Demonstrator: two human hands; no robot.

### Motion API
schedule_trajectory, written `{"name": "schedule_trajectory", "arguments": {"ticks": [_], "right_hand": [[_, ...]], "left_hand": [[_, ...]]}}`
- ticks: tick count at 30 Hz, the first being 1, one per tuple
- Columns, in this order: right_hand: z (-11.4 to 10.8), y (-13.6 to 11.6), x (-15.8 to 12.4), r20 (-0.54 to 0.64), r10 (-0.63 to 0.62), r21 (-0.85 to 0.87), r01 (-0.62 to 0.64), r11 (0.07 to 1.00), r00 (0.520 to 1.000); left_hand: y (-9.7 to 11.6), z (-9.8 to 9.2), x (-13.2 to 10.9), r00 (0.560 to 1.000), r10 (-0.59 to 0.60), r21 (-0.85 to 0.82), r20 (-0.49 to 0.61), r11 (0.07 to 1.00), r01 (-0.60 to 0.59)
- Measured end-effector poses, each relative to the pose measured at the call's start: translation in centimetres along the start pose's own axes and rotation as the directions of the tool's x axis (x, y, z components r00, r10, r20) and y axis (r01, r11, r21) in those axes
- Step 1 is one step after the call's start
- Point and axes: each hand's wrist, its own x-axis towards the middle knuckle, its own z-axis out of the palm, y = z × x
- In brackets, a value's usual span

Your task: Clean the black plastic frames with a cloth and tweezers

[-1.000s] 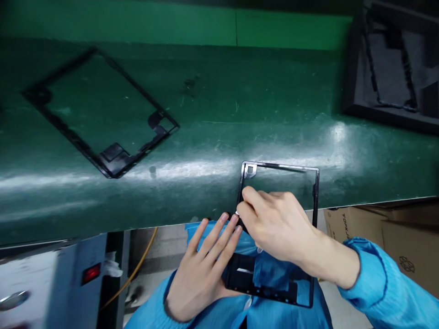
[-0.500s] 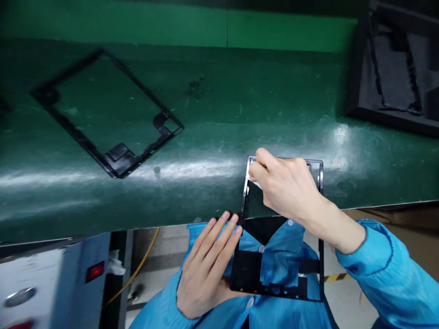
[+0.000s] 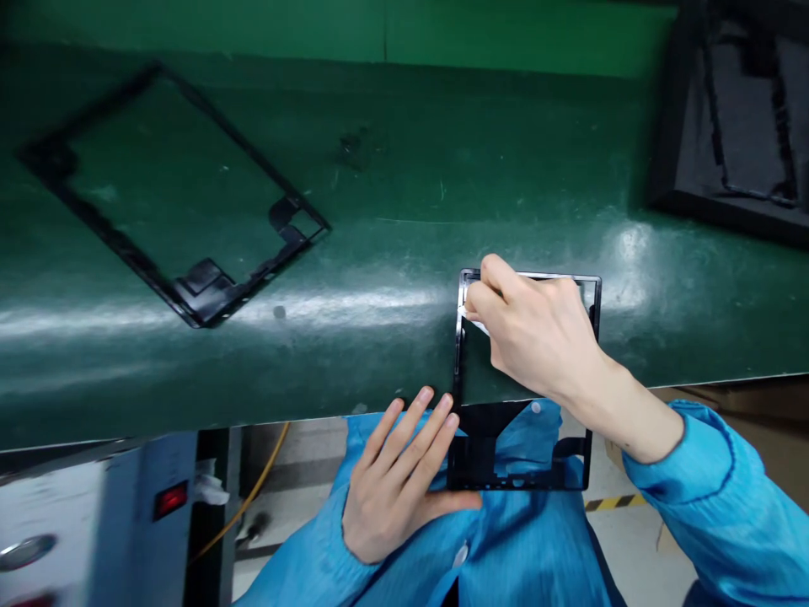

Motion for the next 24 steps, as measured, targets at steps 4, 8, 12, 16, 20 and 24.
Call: {"name": "schedule_trajectory", "arguments": {"ticks": [4,8,12,16,20,24], "right_hand": [[0.0,-0.4,-0.7,-0.074,-0.061,0.034,0.063,0.997,0.995],[-0.4,-1.3,-1.6,-0.074,-0.079,0.074,0.085,0.994,0.994],[-0.7,-2.3,-2.7,-0.02,-0.082,0.129,0.084,0.988,0.996],[-0.8,-3.1,-3.8,-0.019,-0.108,0.177,0.109,0.978,0.994],[-0.7,-3.4,-4.2,-0.011,-0.118,0.193,0.118,0.974,0.993],[-0.7,-3.2,-3.8,-0.02,-0.131,0.161,0.132,0.978,0.991]], "left_hand": [[0.0,0.1,0.2,1.0,0.012,-0.007,-0.017,1.0,-0.012],[0.0,0.0,0.2,1.0,0.001,-0.016,-0.023,1.0,-0.002],[0.0,-0.3,0.3,0.999,0.0,-0.022,-0.032,1.0,-0.001],[-0.1,-0.4,0.5,0.999,0.008,-0.013,-0.039,1.0,-0.008],[0.0,-0.5,0.5,0.999,0.005,-0.016,-0.033,1.0,-0.005],[0.0,-0.6,0.6,1.0,0.007,-0.007,-0.017,1.0,-0.007]]}}
